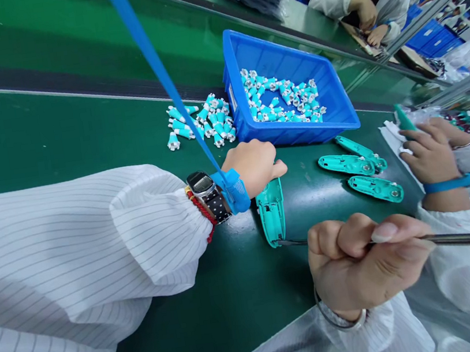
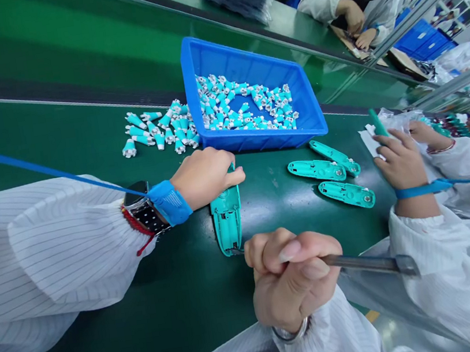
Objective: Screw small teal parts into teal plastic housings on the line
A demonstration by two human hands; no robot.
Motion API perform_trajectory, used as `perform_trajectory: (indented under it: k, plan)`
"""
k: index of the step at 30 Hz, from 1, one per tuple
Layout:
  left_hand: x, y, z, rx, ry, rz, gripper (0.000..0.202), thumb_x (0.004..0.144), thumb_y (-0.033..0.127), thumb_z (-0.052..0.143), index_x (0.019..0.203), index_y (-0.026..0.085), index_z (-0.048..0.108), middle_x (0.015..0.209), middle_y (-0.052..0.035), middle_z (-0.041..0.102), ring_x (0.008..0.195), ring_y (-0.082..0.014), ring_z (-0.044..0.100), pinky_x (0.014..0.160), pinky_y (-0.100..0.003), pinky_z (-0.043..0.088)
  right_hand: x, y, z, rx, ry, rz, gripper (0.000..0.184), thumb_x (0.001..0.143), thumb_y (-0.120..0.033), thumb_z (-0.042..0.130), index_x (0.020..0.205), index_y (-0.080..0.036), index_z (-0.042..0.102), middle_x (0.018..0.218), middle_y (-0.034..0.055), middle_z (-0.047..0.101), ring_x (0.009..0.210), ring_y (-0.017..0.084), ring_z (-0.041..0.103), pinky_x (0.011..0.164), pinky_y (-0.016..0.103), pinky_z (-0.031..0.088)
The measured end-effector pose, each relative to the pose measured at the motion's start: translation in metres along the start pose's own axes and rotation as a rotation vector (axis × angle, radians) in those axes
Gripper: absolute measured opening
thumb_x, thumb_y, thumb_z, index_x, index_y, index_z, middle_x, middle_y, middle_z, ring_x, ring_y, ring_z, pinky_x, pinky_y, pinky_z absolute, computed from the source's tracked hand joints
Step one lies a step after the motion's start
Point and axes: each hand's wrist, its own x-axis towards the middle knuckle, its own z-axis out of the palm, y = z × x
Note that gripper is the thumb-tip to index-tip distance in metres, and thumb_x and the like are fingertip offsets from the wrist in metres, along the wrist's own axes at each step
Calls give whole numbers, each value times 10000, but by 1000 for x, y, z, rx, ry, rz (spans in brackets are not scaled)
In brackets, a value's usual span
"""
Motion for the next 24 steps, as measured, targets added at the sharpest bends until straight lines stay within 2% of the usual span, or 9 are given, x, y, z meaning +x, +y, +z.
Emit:
perform_trajectory:
  k: [2,6,8,11,13,15,18,21,24]
  plan:
    - [0,0,-1,-28,0,10,332,830,394,419,839,142,636,812,-141,638,808,-313,609,615,-354,437,-47,-7,26,8,-15,-44,307,809,-90,495,594,-298,567,601,-50,596,476,99,501,339,222,355]
    - [0,-1,1,-52,9,24,346,820,367,426,859,100,642,830,-156,635,824,-348,610,602,-360,441,-138,-6,102,46,-48,-144,107,762,-244,621,691,-299,562,549,-25,502,409,119,418,306,245,294]
    - [1,-2,2,-65,27,31,343,815,356,430,870,94,643,844,-157,635,824,-337,612,598,-348,437,-163,-8,134,59,-47,-186,75,781,-309,622,745,-297,557,506,-47,413,374,101,354,306,231,285]
    - [1,-4,5,-78,58,40,352,807,361,433,864,89,649,844,-150,636,813,-304,614,589,-321,419,-174,-16,164,168,23,-266,116,888,-360,478,830,-289,548,488,-81,267,343,67,219,303,185,257]
    - [-1,-4,6,-75,71,30,370,811,368,423,874,84,652,844,-144,636,812,-284,615,580,-311,402,-172,-22,173,294,62,-316,170,920,-324,425,840,-241,550,506,-86,219,345,53,176,299,159,226]
    - [-2,-5,7,-63,80,6,399,822,389,411,893,81,654,855,-133,637,825,-264,613,586,-306,390,-168,-26,177,383,58,-351,160,914,-281,448,825,-197,550,520,-86,216,353,44,190,306,147,220]
    - [-4,-5,6,-51,99,-12,427,823,414,402,922,84,654,894,-135,643,853,-256,608,607,-308,391,-164,-26,175,417,41,-338,179,926,-269,420,820,-190,541,526,-84,220,364,42,191,324,138,233]
    - [-6,-5,5,-45,104,-7,417,812,398,398,934,91,653,907,-155,650,867,-277,605,619,-312,409,-162,-26,169,436,85,-304,257,953,-247,327,805,-192,529,526,-80,216,367,40,149,333,130,212]
    - [-6,-5,4,-36,102,0,413,805,397,400,933,93,650,890,-158,654,862,-289,605,626,-310,422,-162,-28,166,423,107,-327,252,951,-240,329,802,-191,527,524,-80,224,364,40,151,332,129,209]
